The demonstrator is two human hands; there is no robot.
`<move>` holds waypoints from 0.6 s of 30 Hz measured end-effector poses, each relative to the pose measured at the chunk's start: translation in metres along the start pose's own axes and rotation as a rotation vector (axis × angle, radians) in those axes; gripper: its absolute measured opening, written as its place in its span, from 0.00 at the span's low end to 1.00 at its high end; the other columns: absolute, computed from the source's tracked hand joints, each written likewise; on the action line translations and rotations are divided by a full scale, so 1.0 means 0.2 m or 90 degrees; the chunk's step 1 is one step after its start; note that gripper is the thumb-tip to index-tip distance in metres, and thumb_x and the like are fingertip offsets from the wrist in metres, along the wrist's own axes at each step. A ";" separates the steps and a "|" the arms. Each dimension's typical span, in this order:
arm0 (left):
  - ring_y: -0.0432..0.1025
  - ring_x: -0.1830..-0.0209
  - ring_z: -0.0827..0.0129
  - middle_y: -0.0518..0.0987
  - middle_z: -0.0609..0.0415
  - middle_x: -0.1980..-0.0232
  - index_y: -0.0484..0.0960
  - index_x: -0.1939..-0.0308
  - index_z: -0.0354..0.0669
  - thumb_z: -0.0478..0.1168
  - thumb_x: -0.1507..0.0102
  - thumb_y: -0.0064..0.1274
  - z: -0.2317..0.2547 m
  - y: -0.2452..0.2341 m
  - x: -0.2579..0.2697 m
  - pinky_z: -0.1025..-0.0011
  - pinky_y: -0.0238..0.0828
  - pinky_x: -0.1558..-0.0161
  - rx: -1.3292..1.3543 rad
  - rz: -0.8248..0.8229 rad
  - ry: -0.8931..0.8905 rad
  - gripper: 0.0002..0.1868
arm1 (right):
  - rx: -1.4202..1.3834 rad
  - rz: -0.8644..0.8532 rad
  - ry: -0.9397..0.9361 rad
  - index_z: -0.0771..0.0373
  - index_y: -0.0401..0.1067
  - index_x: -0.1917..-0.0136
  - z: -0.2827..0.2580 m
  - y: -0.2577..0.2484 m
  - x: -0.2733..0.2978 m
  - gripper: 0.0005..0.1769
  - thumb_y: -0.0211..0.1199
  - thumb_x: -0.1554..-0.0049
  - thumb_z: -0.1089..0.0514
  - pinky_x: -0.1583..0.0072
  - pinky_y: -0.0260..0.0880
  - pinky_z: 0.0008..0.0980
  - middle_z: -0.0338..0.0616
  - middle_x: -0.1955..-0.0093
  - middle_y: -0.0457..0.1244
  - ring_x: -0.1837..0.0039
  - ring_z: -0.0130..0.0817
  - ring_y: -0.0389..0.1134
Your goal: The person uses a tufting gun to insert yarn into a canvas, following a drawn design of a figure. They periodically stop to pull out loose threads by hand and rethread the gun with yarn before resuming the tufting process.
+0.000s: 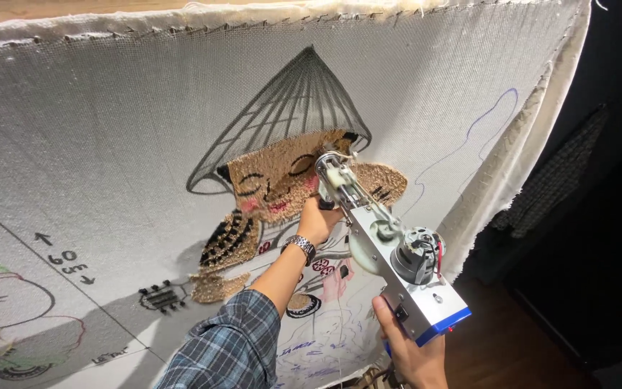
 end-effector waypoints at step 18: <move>0.69 0.76 0.75 0.81 0.53 0.68 0.82 0.61 0.33 0.32 0.43 0.66 0.15 0.04 0.07 0.71 0.65 0.73 -0.014 -0.021 -0.058 0.10 | -0.128 -0.080 -0.021 0.72 0.75 0.51 -0.16 -0.10 -0.01 0.12 0.68 0.45 0.60 0.67 0.63 0.29 0.42 0.72 0.63 0.71 0.29 0.63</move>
Point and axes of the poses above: each hand's wrist, its own x-axis away from the middle knuckle, its own y-axis out of the palm, z = x × y, the point moved 9 cm from there along -x, towards the middle knuckle
